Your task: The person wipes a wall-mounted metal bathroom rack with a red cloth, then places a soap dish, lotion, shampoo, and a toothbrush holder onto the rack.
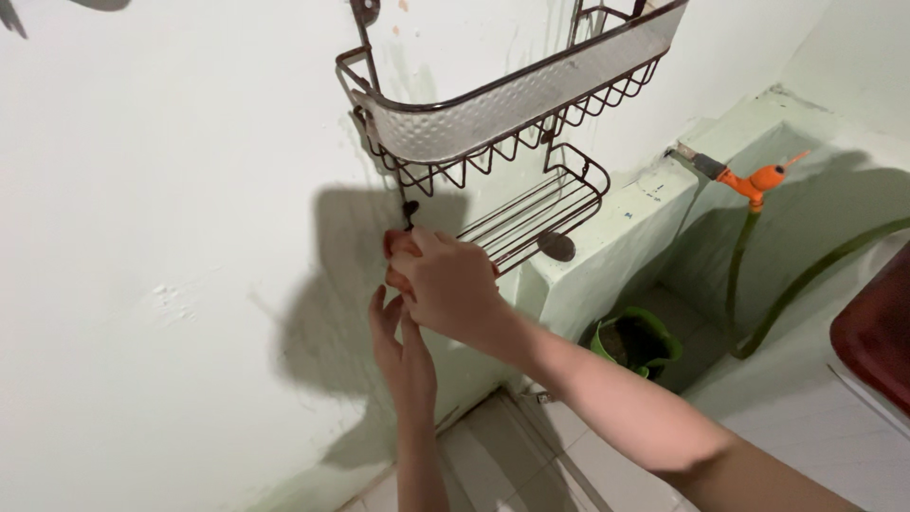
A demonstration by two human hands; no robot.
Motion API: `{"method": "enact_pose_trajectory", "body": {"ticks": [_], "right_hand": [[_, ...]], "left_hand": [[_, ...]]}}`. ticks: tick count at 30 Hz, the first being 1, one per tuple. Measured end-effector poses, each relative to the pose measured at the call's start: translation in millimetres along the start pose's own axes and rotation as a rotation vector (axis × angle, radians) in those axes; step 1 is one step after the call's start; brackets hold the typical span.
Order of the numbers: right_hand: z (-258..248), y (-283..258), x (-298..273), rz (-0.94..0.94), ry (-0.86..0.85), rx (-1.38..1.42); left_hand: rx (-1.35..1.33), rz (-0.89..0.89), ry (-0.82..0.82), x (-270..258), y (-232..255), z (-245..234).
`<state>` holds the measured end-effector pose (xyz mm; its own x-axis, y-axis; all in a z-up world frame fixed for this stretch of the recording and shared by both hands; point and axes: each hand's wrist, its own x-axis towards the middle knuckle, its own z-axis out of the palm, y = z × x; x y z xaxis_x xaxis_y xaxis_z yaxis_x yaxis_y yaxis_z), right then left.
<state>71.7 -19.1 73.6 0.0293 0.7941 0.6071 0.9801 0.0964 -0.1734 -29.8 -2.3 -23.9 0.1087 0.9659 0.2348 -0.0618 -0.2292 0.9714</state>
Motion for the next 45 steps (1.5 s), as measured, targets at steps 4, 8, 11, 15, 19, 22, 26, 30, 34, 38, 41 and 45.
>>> {"method": "enact_pose_trajectory", "body": {"ticks": [4,8,11,15,19,22,26,30,34,38,41,45], "right_hand": [[-22,-6,-12,-0.045,0.149,0.099],[-46,-23,-42,0.008,0.285,0.396],[-47,-18,-57,0.151,0.116,0.872],[-40,-12,-70,0.416,0.002,1.607],[-48,-6,-79,0.471,-0.02,1.427],[-59,-2,-89,0.481,-0.041,1.483],[-69,7,-99,0.436,-0.06,1.387],[-88,11,-84,0.214,0.305,0.882],[-124,16,-16,-0.309,0.633,0.182],[-130,3,67,-0.435,0.428,-0.153],[-122,-6,80,-0.571,0.551,-0.455],[-114,-2,77,-0.716,0.643,-0.696]], "left_hand": [[-0.04,-0.076,0.041,-12,12,-6],[-0.239,-0.023,0.026,-29,40,-9],[-0.424,-0.057,-0.083,-46,52,-3],[-0.347,-0.03,-0.121,-48,53,5],[-0.255,-0.019,-0.167,-50,47,9],[-0.168,-0.102,-0.231,-53,45,13],[-0.259,-0.247,-0.29,-52,51,19],[-0.202,-0.13,-0.237,-42,79,14],[-0.034,0.139,-0.115,-31,123,-8],[-0.128,0.229,-0.051,-26,154,-10],[-0.131,0.289,-0.017,-31,169,-11],[0.013,0.365,-0.002,-31,185,-17]]}}
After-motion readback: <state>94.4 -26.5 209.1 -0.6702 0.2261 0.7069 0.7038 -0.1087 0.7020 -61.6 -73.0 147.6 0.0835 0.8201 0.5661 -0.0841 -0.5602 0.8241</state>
